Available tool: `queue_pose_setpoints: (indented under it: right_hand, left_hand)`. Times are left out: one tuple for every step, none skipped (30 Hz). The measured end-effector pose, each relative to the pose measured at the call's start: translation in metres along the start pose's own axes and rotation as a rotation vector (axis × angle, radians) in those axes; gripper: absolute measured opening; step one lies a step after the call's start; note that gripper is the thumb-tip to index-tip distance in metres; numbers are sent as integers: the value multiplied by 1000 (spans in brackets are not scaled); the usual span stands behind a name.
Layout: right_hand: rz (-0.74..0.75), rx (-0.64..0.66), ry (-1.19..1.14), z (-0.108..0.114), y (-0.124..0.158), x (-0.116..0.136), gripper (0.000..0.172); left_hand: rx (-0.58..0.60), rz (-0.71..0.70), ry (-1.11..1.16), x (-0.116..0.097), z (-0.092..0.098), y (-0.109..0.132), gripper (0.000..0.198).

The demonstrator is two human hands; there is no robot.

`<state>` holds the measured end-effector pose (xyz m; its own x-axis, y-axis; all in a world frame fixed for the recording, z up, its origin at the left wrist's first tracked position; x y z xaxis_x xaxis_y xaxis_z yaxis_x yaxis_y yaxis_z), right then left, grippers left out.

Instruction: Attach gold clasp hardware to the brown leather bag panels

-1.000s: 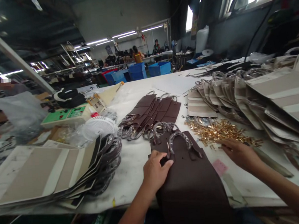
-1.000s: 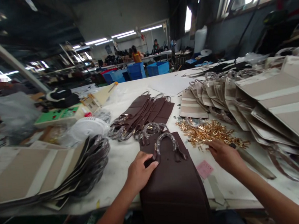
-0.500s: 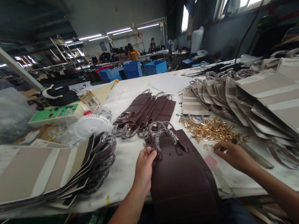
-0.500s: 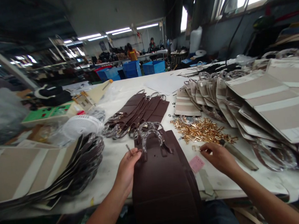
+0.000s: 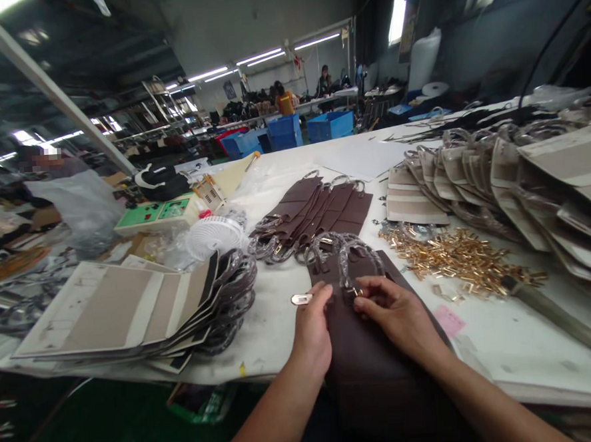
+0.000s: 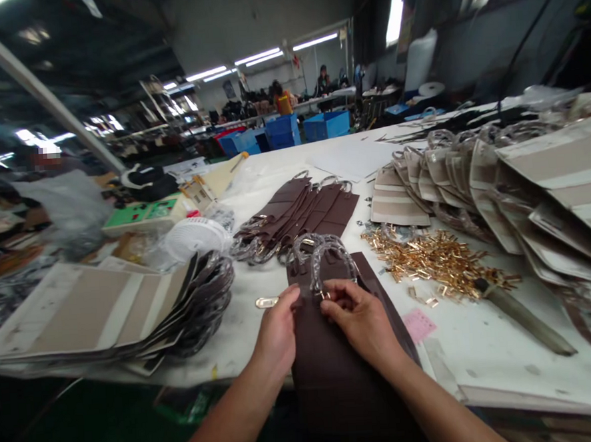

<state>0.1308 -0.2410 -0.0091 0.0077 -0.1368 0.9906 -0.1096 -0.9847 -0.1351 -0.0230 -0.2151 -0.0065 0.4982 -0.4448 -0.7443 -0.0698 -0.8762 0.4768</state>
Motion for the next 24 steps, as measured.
queue_pose_setpoints:
  right_hand:
    - [4,-3,26,-1,0,-9,45]
    - [13,0,68,0,0,-16,44]
    - [23,8,114,2,1,-22,39]
    - [31,15,152,4,2,-26,35]
    - [35,16,179,6,3,-29,32]
    - [34,10,194,7,4,-31,30]
    - [29,0,204,7,5,-31,29]
    - [20,-11,214,6,5,-30,30]
    - [12,-20,225,3,6,-29,31]
    - [8,-31,241,1,6,-26,31]
    - [10,-43,262,-3,7,-24,31]
    - [16,-53,288,-6,7,-21,30]
    - [26,-65,313,-9,8,-18,28]
    - [39,-79,337,-11,8,-15,26]
    - [51,-93,361,-13,9,-13,25]
    - [63,-103,385,-15,10,-12,24]
    - [83,-105,411,-16,11,-11,25]
    - [113,-99,439,-17,11,-11,27]
    - [152,-86,469,-18,12,-12,27]
    - [192,-70,499,-18,13,-13,27]
    - [227,-57,527,-19,13,-13,26]
    - [249,-51,552,-20,14,-15,25]
    - [259,-52,573,-21,15,-16,25]
    - [257,-58,591,-22,17,-17,24]
  left_hand:
    - [54,24,-1,-1,4,2,36]
    - [93,42,-29,-2,9,4,36]
    - [111,49,-90,-3,14,6,37]
    - [113,40,-182,-5,20,6,38]
    - [110,14,-293,-7,26,6,40]
    - [111,-14,-402,-9,31,6,43]
    - [120,-36,-490,-10,35,5,45]
    - [133,-51,-547,-11,39,4,47]
    - [139,-60,-569,-11,41,3,48]
    - [135,-62,-571,-11,42,2,47]
    - [124,-65,-568,-10,43,1,46]
    - [107,-73,-569,-9,43,1,45]
    - [87,-85,-574,-8,43,1,43]
    - [71,-97,-578,-6,43,1,42]
    - [60,-109,-581,-5,43,1,41]
    - [55,-119,-583,-4,43,2,40]
    - [53,-128,-583,-2,42,2,39]
    - [52,-140,-584,-1,42,3,37]
    - [45,-158,-589,-1,41,4,35]
    - [33,-179,-597,0,40,4,32]
    - [17,-198,-605,1,38,5,30]
    - [1,-216,-612,2,36,5,28]
    - [-14,-234,-615,2,34,6,25]
    - [-27,-253,-615,4,31,7,22]
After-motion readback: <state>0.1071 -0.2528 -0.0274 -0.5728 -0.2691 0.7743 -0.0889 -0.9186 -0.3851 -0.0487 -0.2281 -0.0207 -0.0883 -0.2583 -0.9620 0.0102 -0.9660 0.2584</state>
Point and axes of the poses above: each hand's wrist, its own y-axis away from the middle knuckle, its own z-axis out of the back of the hand, x = y × z, the point moved 1 cm from there along -y, towards the middle knuckle, and after that the axes turned 7 degrees about z, right-handed, at the moved point
